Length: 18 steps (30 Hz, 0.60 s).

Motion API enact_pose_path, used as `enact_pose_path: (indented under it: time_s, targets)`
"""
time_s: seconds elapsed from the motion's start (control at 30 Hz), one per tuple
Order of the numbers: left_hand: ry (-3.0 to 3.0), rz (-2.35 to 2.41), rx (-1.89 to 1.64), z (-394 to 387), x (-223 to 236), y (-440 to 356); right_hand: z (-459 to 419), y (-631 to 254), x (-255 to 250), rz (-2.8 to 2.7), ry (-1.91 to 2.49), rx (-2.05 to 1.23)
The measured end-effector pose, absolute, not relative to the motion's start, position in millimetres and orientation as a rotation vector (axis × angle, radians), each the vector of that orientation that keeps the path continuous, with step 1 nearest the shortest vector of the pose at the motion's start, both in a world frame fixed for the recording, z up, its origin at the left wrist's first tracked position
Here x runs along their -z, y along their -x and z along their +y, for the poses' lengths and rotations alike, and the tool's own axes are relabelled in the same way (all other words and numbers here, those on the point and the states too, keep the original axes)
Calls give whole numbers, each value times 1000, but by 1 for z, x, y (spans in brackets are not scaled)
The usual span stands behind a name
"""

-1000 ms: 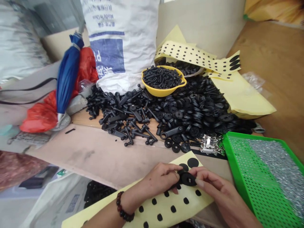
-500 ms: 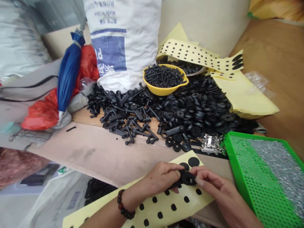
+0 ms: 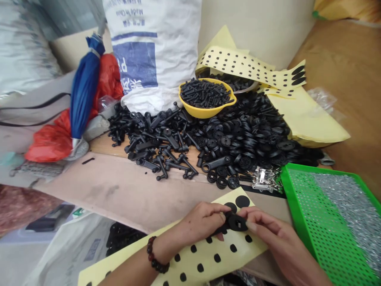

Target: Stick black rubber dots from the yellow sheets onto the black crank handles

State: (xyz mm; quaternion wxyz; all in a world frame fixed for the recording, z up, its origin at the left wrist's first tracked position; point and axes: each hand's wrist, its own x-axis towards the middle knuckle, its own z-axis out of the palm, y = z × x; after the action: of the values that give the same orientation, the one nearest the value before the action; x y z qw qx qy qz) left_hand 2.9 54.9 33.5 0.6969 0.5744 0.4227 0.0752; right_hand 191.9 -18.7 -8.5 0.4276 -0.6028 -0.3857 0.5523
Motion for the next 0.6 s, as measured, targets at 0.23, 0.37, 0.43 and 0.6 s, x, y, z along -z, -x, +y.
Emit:
enact_pose_path:
  time_s: [0.23, 0.37, 0.43, 0.6]
  targets:
    - [-1289, 923, -160, 55, -33, -3, -17, -194, 13, -985, 1486, -1421]
    - [-1292, 931, -162, 55, -32, -3, -19, -195, 15, -989, 1484, -1441]
    - [-1281, 952, -163, 55, -32, -3, -19, -195, 15, -977, 1490, -1426]
    - [-1192, 959, -194, 54, -29, -3, -18, -193, 12, -963, 1495, -1418]
